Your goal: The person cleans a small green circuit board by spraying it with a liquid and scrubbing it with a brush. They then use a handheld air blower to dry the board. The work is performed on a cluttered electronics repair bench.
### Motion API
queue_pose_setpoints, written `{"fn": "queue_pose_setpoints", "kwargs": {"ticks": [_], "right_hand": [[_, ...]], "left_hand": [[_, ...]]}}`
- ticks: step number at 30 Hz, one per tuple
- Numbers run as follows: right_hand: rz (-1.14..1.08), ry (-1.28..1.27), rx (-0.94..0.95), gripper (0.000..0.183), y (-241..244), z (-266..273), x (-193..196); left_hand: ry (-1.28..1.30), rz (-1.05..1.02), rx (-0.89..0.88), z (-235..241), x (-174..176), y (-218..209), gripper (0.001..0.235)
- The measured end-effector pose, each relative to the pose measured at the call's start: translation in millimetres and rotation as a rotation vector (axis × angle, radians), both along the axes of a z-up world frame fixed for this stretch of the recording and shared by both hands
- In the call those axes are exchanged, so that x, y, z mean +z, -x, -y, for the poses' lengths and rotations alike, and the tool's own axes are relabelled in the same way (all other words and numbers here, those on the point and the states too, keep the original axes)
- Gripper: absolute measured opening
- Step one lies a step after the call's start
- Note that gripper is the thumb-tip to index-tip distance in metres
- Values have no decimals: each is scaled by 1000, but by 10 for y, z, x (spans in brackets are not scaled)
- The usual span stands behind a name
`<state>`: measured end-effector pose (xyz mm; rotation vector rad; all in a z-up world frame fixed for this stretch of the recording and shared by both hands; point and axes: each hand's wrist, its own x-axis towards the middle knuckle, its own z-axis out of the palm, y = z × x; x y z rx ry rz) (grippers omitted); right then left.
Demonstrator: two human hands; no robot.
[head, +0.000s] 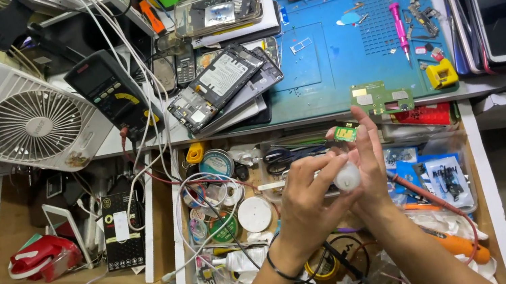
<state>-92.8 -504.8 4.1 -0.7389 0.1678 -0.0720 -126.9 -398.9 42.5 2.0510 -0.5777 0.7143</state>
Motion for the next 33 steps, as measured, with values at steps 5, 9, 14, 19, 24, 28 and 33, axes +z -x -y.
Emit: {"fn": "queue_pose_setpoints", "kwargs": {"ticks": [5, 9, 14, 19, 24, 28, 33], "right_hand": [[-25, -3, -39, 65, -42, 127, 160], [-41, 14, -53, 61, -69, 137, 170], [-23, 5, -32, 58, -35, 156, 142], [12, 2, -34, 58, -77, 232, 175], [23, 16, -68, 56, -73, 225, 188], [27, -6, -33, 55, -76, 149, 92], [3, 35, -22, 51, -119, 103, -112]], "left_hand": [[-320, -252, -92, -355, 4, 320, 62], [-917, -324, -177, -639, -578, 489, 30], [-871, -362, -208, -692, -643, 499, 17], [-639, -626, -298, -851, -202, 317, 19], [-62, -811, -37, -994, -40, 44, 33], [175, -874, -7, -687, -28, -266, 40], [381, -768, 104, -285, -365, -532, 33]]}}
